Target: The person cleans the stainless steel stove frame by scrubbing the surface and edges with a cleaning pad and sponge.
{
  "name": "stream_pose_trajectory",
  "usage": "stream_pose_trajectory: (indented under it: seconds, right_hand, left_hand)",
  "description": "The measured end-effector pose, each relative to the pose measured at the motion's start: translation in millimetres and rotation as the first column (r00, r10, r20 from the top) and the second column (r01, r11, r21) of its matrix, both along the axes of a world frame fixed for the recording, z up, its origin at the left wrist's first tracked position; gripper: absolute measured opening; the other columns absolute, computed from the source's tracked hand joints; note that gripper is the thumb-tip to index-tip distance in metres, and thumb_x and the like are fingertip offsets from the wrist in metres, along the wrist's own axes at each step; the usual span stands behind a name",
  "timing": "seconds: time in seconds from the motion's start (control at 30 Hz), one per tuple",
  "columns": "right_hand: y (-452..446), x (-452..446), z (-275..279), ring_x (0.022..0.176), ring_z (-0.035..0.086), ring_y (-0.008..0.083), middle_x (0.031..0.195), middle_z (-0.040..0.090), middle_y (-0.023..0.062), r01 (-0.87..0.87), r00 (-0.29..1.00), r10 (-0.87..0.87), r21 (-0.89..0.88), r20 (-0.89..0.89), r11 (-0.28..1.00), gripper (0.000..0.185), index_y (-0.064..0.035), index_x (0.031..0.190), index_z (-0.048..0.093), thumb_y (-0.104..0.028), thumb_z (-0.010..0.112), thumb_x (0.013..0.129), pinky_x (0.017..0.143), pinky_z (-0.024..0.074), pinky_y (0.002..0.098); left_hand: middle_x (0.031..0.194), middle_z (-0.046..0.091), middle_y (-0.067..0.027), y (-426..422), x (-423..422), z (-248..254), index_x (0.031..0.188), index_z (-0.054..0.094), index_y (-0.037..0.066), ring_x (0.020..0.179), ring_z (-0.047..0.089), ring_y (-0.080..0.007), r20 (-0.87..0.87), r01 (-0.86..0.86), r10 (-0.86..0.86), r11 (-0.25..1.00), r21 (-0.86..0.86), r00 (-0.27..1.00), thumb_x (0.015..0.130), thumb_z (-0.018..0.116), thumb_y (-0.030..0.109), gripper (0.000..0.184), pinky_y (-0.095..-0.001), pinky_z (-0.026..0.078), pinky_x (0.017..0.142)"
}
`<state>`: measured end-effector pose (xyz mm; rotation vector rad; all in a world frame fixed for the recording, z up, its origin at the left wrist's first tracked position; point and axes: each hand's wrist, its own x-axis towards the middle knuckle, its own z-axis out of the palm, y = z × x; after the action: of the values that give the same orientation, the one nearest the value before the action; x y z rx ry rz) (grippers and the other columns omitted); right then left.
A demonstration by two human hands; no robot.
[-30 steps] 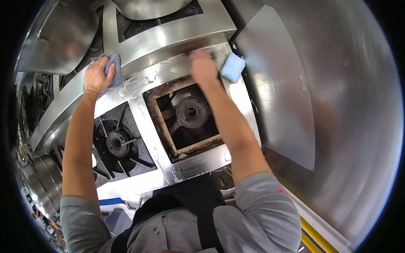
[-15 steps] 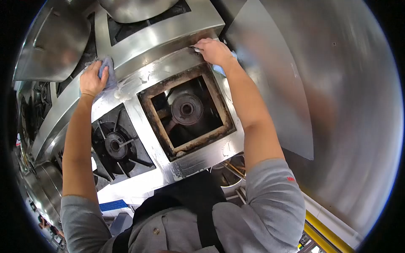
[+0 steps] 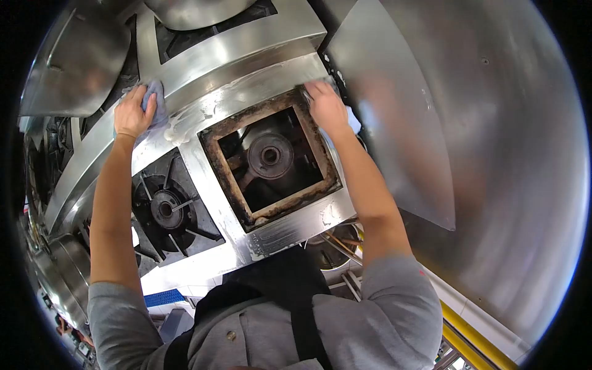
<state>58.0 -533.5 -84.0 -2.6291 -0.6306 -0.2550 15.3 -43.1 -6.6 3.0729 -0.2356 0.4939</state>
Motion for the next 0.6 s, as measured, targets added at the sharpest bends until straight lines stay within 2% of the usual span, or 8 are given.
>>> stream_pose_trajectory:
  seconds: [0.1, 0.2, 0.27, 0.33, 0.37, 0.5, 0.6]
  right_hand:
    - [28.5, 44.9, -10.0, 0.120, 0.058, 0.0316, 0.126, 0.064, 0.0122, 0.018, 1.000, -0.018, 0.000, 0.025, 1.000, 0.039, -0.0054, 0.122, 0.066, -0.002, 0.058, 0.084, 0.103, 0.0484, 0.0408]
    - [47.4, 47.3, -19.0, 0.122, 0.057, 0.0317, 0.128, 0.063, 0.0121, 0.073, 0.997, -0.073, 0.002, 0.026, 0.997, 0.040, -0.0065, 0.124, 0.066, -0.004, 0.057, 0.085, 0.104, 0.0481, 0.0409]
    - [49.3, 43.6, -21.0, 0.122, 0.057, 0.0317, 0.129, 0.063, 0.0120, 0.091, 0.994, -0.090, -0.007, 0.054, 0.996, 0.041, -0.0067, 0.126, 0.065, -0.004, 0.057, 0.086, 0.105, 0.0478, 0.0411]
    - [51.6, 27.3, -13.2, 0.125, 0.056, 0.0316, 0.133, 0.062, 0.0123, -0.100, 0.994, 0.100, 0.007, 0.033, 0.995, 0.043, -0.0072, 0.129, 0.064, -0.005, 0.057, 0.087, 0.106, 0.0467, 0.0411]
    - [44.5, 30.5, -21.0, 0.128, 0.055, 0.0315, 0.135, 0.061, 0.0127, -0.039, 0.999, 0.040, 0.025, -0.034, 0.999, 0.046, -0.0075, 0.130, 0.063, -0.003, 0.058, 0.085, 0.108, 0.0455, 0.0408]
    - [3.8, 9.9, -4.3, 0.124, 0.057, 0.0326, 0.133, 0.062, 0.0121, 0.028, 1.000, -0.028, 0.016, 0.001, 0.999, 0.047, -0.0065, 0.129, 0.064, 0.003, 0.056, 0.083, 0.107, 0.0470, 0.0396]
    - [-13.6, -6.1, -4.1, 0.123, 0.058, 0.0339, 0.131, 0.062, 0.0138, 0.024, 0.999, -0.023, -0.025, 0.040, 0.999, 0.046, -0.0053, 0.126, 0.064, 0.004, 0.056, 0.082, 0.106, 0.0472, 0.0404]
  left_hand:
    - [0.096, 0.068, -0.0102, 0.0, 0.2, 0.7, 0.101, 0.063, 0.010, 0.086, 0.067, -0.0345, 0.038, 0.010, -0.009, 1.000, -0.018, 0.999, 0.094, 0.060, 0.038, 0.030, -0.0454, 0.054, 0.071]
    - [0.095, 0.067, -0.0137, 0.5, -1.4, 1.0, 0.103, 0.062, 0.008, 0.088, 0.065, -0.0379, 0.001, 0.017, -0.017, 0.999, -0.043, 1.000, 0.095, 0.060, 0.037, 0.030, -0.0474, 0.053, 0.072]
    - [0.095, 0.068, -0.0108, -0.4, -0.4, 1.7, 0.101, 0.064, 0.009, 0.085, 0.067, -0.0343, 0.024, 0.014, -0.013, 1.000, -0.019, 1.000, 0.093, 0.061, 0.038, 0.029, -0.0451, 0.054, 0.071]
    - [0.094, 0.068, -0.0107, 0.7, -1.0, -0.2, 0.100, 0.064, 0.009, 0.085, 0.067, -0.0342, 0.016, 0.003, -0.002, 1.000, -0.024, 1.000, 0.093, 0.061, 0.038, 0.029, -0.0448, 0.054, 0.070]
    - [0.094, 0.068, -0.0106, 2.0, -0.1, 0.4, 0.100, 0.064, 0.009, 0.085, 0.067, -0.0342, 0.007, 0.003, -0.003, 1.000, -0.023, 1.000, 0.093, 0.062, 0.038, 0.030, -0.0446, 0.054, 0.070]
    - [0.092, 0.066, -0.0133, -0.3, 1.2, 1.9, 0.098, 0.062, 0.007, 0.085, 0.066, -0.0372, 0.032, 0.041, -0.039, 0.996, -0.077, 0.999, 0.094, 0.062, 0.035, 0.028, -0.0464, 0.053, 0.070]
    - [0.091, 0.067, -0.0101, 0.9, 0.2, 0.5, 0.099, 0.064, 0.009, 0.082, 0.067, -0.0334, 0.102, 0.056, -0.049, 0.997, -0.059, 0.994, 0.093, 0.062, 0.038, 0.029, -0.0442, 0.054, 0.069]
